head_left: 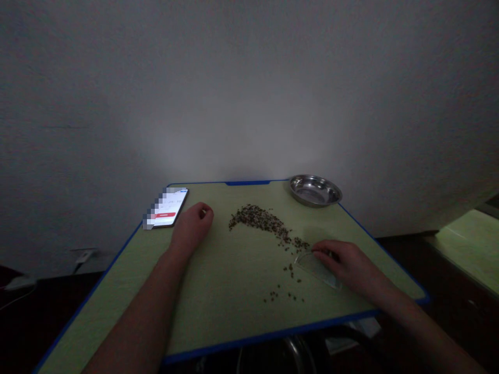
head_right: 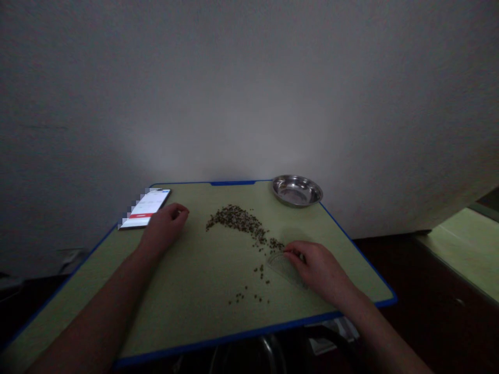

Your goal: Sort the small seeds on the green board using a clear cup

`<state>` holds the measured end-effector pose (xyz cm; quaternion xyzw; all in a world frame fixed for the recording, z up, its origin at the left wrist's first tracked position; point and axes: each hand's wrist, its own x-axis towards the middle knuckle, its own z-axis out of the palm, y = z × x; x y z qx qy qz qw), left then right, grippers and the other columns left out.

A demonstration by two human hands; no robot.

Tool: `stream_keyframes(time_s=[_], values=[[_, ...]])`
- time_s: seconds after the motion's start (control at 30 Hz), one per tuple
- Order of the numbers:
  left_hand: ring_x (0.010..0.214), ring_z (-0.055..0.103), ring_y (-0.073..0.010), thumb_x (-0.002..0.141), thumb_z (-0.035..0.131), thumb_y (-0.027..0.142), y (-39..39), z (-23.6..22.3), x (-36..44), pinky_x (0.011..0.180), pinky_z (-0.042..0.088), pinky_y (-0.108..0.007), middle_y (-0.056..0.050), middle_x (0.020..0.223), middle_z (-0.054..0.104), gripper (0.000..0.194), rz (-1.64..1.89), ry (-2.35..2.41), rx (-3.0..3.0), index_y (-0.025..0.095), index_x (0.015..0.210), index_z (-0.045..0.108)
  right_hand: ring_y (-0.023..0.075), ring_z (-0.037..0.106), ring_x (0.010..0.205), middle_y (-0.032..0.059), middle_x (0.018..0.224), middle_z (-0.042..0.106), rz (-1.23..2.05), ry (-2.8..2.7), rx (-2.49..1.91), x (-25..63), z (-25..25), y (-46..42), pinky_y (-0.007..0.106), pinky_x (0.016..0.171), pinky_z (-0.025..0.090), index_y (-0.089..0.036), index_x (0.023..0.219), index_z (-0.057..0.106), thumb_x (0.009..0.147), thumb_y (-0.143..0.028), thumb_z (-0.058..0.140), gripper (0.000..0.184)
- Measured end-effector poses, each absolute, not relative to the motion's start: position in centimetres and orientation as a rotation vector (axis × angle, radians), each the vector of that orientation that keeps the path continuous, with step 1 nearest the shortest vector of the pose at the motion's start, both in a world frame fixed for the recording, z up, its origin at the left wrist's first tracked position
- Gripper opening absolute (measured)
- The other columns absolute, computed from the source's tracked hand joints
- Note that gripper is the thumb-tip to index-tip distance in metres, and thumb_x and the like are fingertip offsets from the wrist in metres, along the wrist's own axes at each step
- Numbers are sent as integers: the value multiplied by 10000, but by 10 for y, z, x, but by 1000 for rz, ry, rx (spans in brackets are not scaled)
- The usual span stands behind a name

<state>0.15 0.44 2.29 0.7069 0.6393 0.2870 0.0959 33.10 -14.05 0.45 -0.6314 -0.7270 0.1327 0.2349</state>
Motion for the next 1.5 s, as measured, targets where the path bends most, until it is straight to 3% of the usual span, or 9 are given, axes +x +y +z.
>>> stream_keyframes(time_s=[1.0, 1.5], values=[[672, 568, -171, 786, 416, 376, 1, 25, 3, 603, 383, -274, -49, 746, 645, 291, 842, 1885, 2098, 184, 844, 626, 199, 632, 775, 44, 864, 706, 450, -2071, -1721, 317, 13, -136, 320, 695, 461, -215, 873, 671, 870, -288, 472, 212], [672, 562, -170, 782, 419, 376, 1, 26, 3, 597, 371, -267, -44, 742, 641, 283, 827, 1889, 2100, 190, 843, 623, 188, 611, 762, 41, 849, 695, 305, -2186, -1664, 305, 18, -103, 283, 655, 421, -213, 867, 666, 861, -282, 489, 190]])
